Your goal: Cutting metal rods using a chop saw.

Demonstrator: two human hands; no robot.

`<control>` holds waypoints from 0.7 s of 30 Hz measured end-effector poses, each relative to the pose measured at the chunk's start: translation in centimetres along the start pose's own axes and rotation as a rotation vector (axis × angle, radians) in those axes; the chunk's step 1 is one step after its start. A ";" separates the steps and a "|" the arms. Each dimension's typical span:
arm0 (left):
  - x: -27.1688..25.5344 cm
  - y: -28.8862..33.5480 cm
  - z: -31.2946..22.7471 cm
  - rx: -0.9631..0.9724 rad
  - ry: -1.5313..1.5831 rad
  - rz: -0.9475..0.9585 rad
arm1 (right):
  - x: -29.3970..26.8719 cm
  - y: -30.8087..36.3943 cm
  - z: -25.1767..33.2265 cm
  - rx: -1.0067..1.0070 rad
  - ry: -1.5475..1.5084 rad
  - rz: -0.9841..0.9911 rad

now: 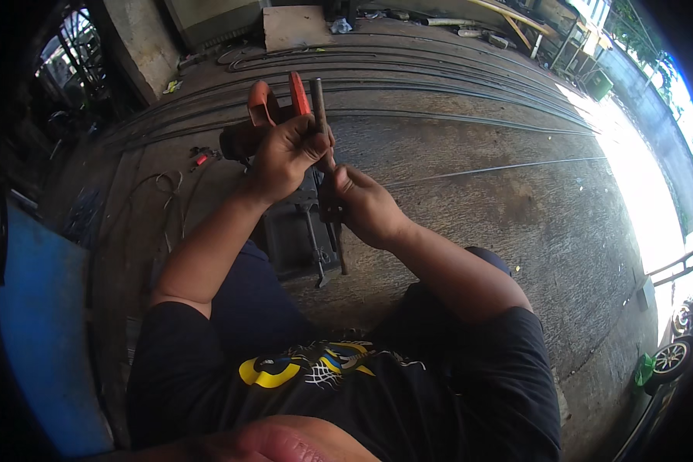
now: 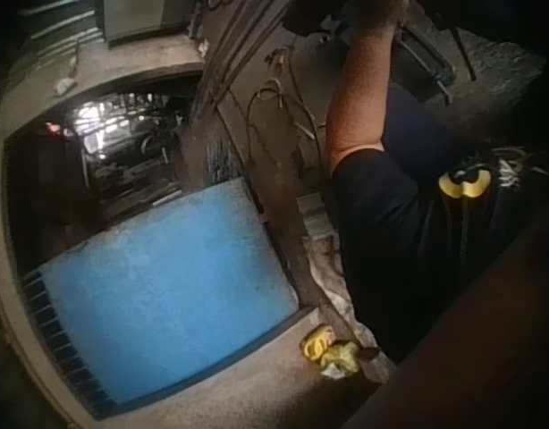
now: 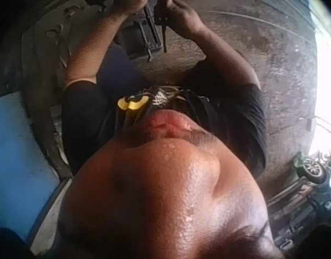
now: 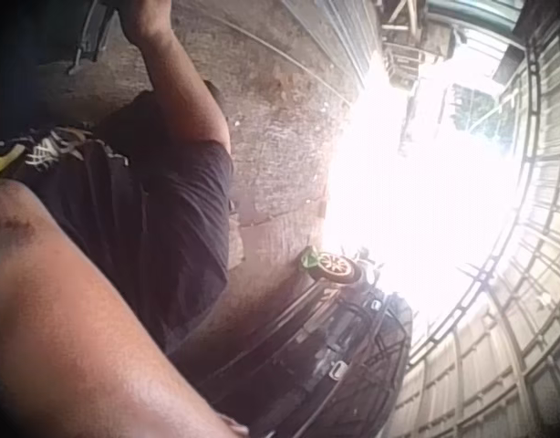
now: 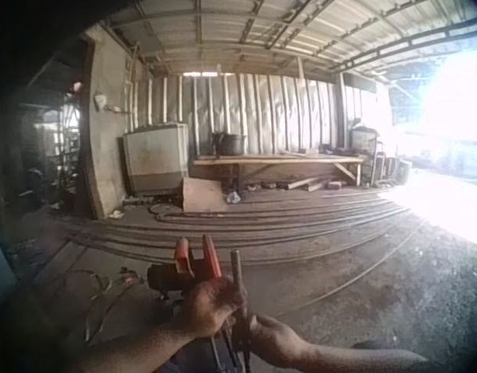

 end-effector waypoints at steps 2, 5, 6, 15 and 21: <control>-1.1 0.1 -0.4 0.005 0.005 -0.113 | 0.0 -0.1 0.0 -0.040 0.405 0.017; -1.6 0.2 -1.2 0.098 -0.091 -0.177 | -0.1 -0.4 0.2 -0.044 0.383 0.048; -1.6 0.2 -1.2 0.095 -0.096 -0.182 | -0.1 -0.5 0.0 -0.031 0.383 0.052; -1.9 -0.3 -0.4 0.071 -0.216 -0.256 | -0.9 -1.6 0.1 -0.013 0.376 -0.032; -2.8 -0.6 1.0 0.014 -0.179 -0.361 | -0.8 -1.9 0.4 -0.074 0.471 -0.002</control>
Point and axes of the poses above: each hand's wrist, its own y-axis away from the middle knuckle, its own x-axis out of the palm, z = x × y, the point moved 5 cm from there along -y, towards the middle knuckle, and after that the axes turned 3 degrees about y, right-handed, at the moved point
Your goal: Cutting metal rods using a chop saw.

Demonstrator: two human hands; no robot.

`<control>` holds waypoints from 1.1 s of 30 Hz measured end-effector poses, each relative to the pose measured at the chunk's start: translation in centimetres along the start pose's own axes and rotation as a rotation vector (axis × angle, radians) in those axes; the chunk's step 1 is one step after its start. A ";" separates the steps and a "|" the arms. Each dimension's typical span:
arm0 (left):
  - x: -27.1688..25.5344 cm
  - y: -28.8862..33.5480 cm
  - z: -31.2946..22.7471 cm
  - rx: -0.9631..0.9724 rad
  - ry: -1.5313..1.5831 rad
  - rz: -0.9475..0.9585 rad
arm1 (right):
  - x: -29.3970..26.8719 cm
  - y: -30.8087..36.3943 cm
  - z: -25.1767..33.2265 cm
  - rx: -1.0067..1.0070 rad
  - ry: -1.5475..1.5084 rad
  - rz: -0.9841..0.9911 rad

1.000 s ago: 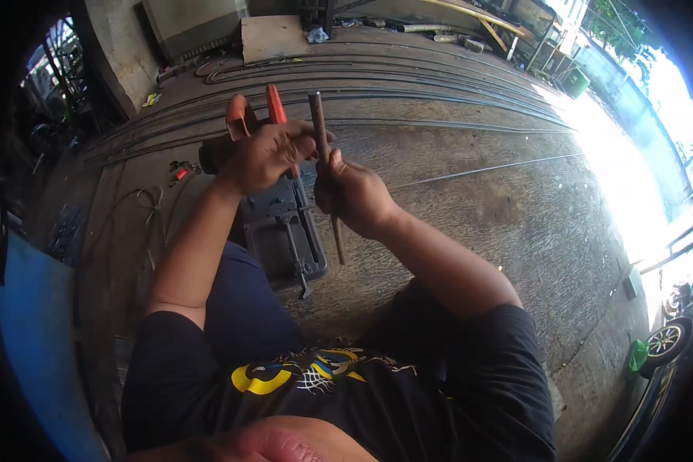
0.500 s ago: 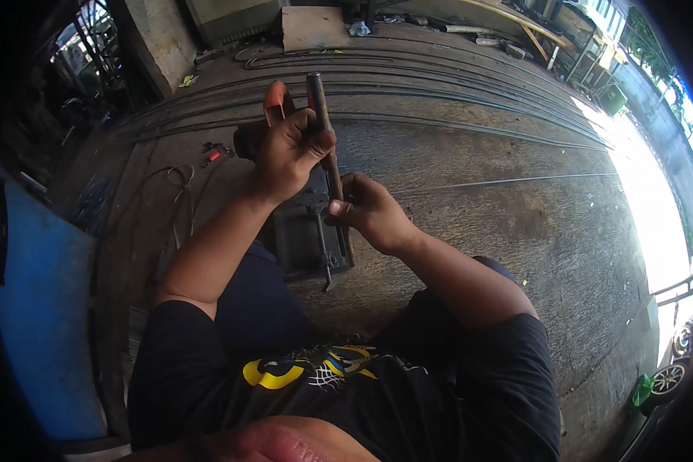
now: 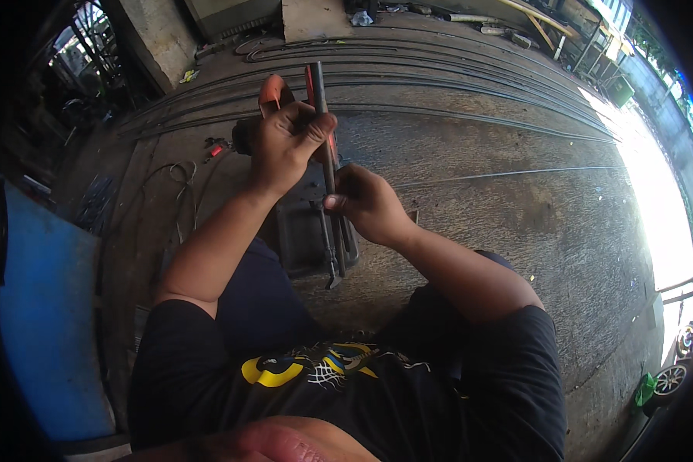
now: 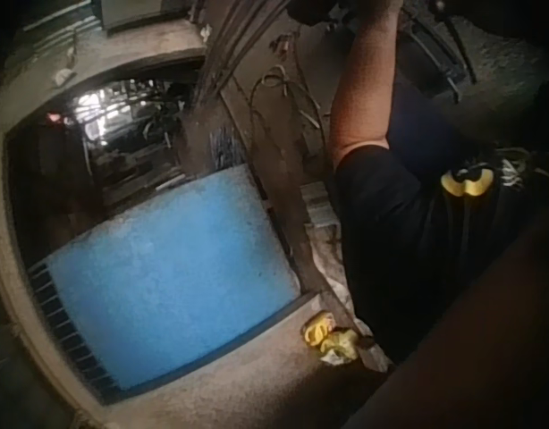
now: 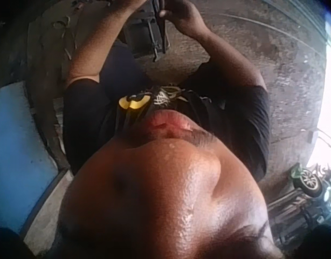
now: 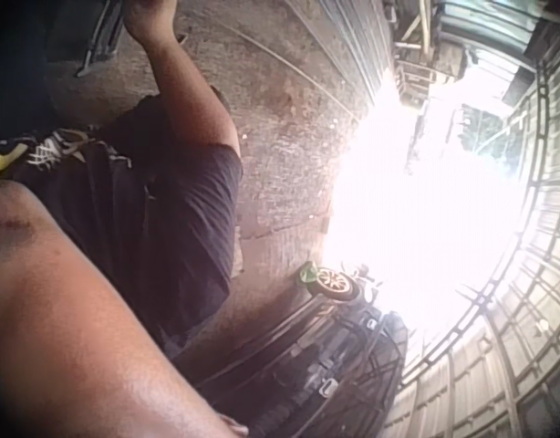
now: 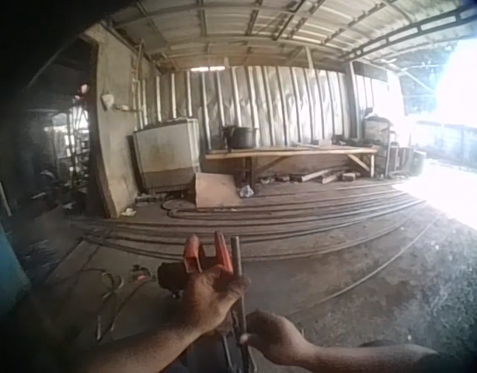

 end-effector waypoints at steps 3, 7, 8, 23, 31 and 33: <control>-1.1 -1.0 1.4 -0.084 -0.054 -0.053 | -0.5 -0.2 2.1 -0.293 0.573 -0.057; -0.9 -2.7 4.5 -0.268 0.492 -0.205 | -0.7 0.2 4.2 -0.534 0.879 -0.233; -0.5 -2.7 5.6 -0.391 0.558 -0.255 | -0.5 0.5 4.9 -0.677 0.990 -0.311; 3.4 -1.7 4.9 -0.366 0.073 0.217 | -6.7 -1.6 2.9 -0.138 0.753 -0.562; 2.9 -1.8 2.8 -0.005 -0.185 0.158 | -3.8 -1.3 2.9 -0.269 0.863 -0.442; 2.7 -1.5 2.8 -0.075 -0.215 0.148 | -3.5 -1.2 2.8 -0.252 0.890 -0.441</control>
Point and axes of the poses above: each hand's wrist, its own y-axis away from the middle knuckle, its own x-axis out of the palm, z = x × y, the point moved 5 cm from there along -y, towards the middle knuckle, and after that the axes turned 3 degrees about y, right-handed, at the moved point
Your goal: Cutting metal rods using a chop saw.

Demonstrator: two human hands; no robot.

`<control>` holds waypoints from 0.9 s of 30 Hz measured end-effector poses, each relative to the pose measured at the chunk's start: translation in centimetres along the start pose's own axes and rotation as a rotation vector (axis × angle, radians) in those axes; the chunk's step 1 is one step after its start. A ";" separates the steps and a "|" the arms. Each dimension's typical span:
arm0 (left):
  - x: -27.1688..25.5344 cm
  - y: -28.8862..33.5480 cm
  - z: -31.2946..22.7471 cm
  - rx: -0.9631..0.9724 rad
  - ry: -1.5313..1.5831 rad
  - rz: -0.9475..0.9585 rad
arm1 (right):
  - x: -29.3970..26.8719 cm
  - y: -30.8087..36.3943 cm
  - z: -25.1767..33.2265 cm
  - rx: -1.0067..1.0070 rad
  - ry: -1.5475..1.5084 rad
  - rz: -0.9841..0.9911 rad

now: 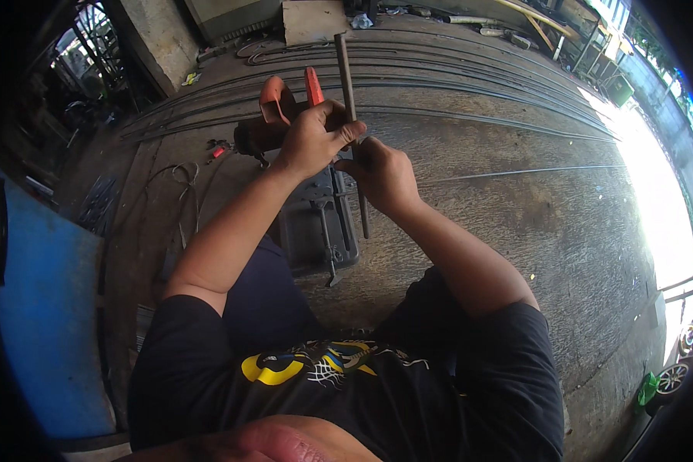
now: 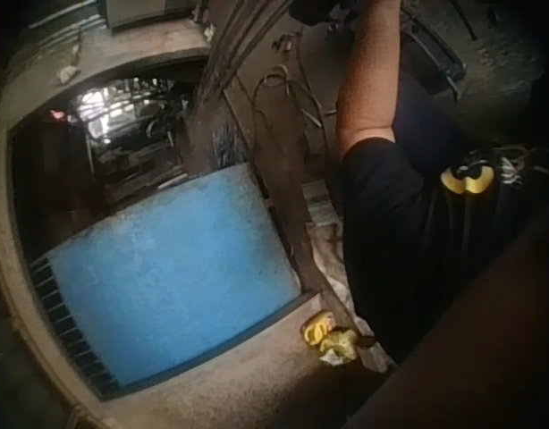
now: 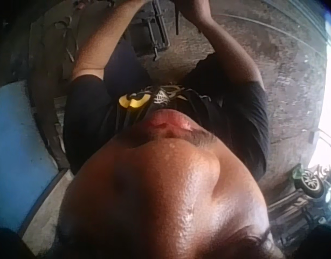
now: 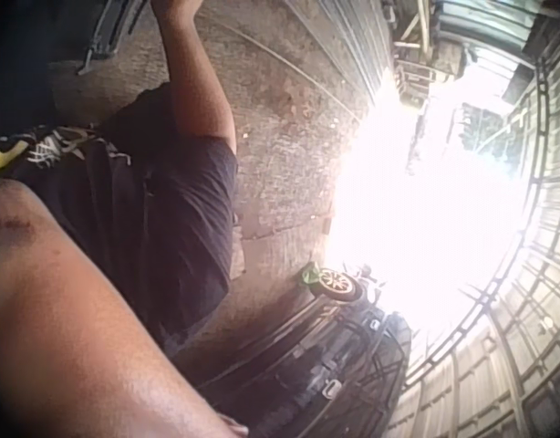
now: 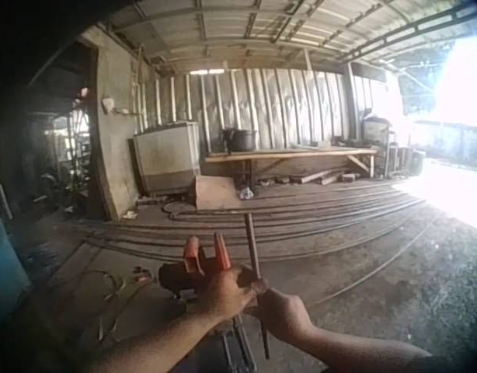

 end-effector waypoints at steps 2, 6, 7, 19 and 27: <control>-0.1 0.2 0.0 -0.042 0.072 0.013 | 0.2 0.1 0.0 0.008 0.027 0.014; -0.5 0.2 0.6 -0.068 0.229 -0.037 | 1.0 0.0 -0.2 0.068 -0.254 0.080; -0.5 0.2 0.9 -0.070 0.228 -0.038 | 1.6 -0.1 -0.6 0.158 -0.487 0.137; -9.0 -3.8 3.5 0.260 -0.652 -0.615 | 7.7 1.2 -13.5 0.895 -0.857 0.027; -12.5 -5.2 14.0 -0.586 0.468 -0.277 | 12.4 7.0 -19.5 1.153 -0.605 0.355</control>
Point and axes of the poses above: each hand's wrist, its own y-axis away from the middle knuckle, its own x-axis out of the palm, z = x × y, the point moved 5 cm from there along -y, towards the middle knuckle, and after that the axes turned 3 degrees about y, right-handed, at the moved point
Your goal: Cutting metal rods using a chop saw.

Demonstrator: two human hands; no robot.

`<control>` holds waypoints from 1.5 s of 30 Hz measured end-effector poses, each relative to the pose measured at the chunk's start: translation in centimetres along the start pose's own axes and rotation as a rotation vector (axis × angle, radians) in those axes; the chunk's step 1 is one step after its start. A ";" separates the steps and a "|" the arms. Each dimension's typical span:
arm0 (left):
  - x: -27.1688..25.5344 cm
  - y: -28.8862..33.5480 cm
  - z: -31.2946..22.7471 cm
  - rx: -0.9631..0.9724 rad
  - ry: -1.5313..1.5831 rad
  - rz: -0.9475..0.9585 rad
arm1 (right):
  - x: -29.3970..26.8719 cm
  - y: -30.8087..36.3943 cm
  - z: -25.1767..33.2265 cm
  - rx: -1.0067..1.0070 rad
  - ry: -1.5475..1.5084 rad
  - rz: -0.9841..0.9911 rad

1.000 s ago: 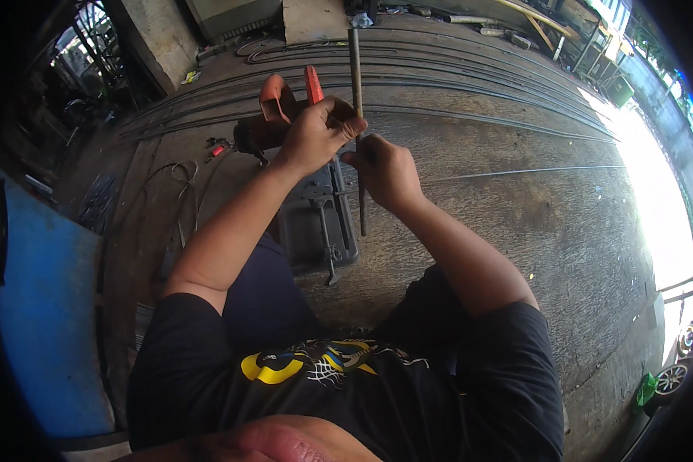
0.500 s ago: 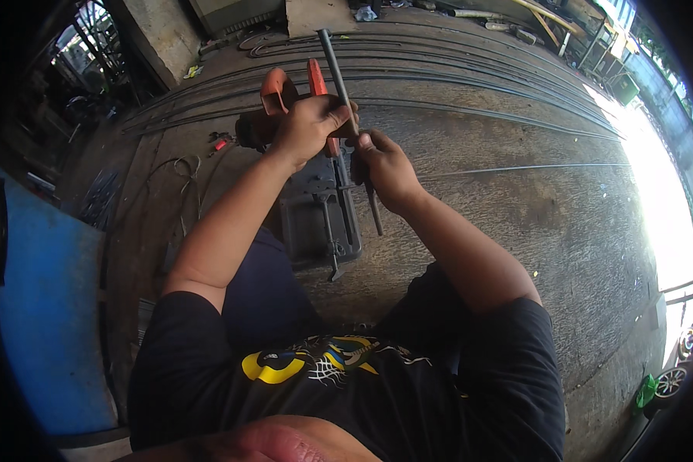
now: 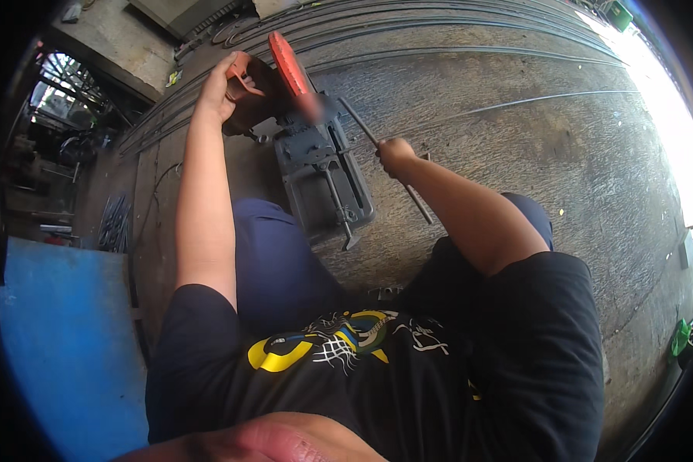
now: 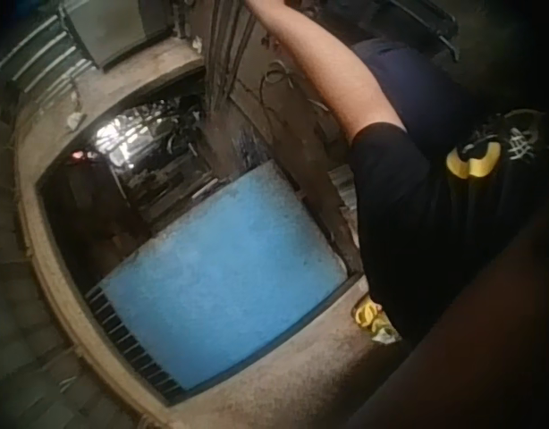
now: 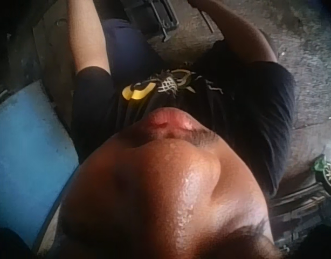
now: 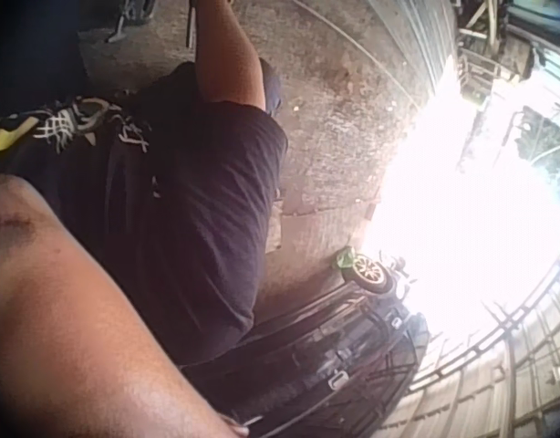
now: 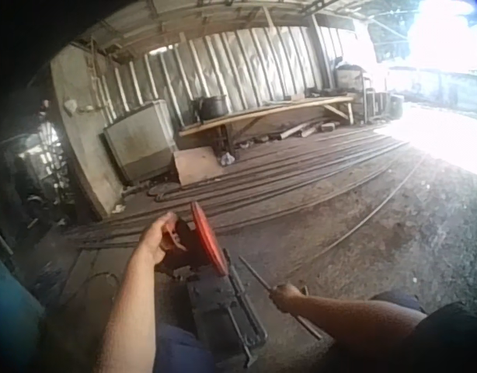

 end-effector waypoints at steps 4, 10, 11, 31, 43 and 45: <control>0.0 -0.2 0.2 0.037 0.086 0.041 | 1.9 0.9 -2.4 0.137 -0.177 0.221; 0.1 -0.1 0.0 0.082 0.062 -0.028 | 3.8 2.4 -2.3 0.199 -0.241 0.351; 0.0 -0.1 -0.1 0.081 0.070 -0.034 | 4.1 2.6 -2.2 0.208 -0.254 0.377; 0.3 0.1 -0.1 0.073 0.085 0.067 | 5.0 2.9 -2.5 0.078 -0.130 0.396; 0.4 0.2 -0.2 0.132 0.093 0.037 | 4.4 4.2 0.8 -0.457 0.768 -0.214; 0.4 0.2 -0.2 0.119 0.094 0.043 | 4.6 4.3 0.7 -0.436 0.759 -0.241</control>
Point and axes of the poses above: each hand's wrist, its own y-axis away from the middle knuckle, its own x-axis out of the palm, z = x × y, the point moved 5 cm from there along -y, towards the middle knuckle, and after that the axes turned 3 degrees about y, right-handed, at the moved point
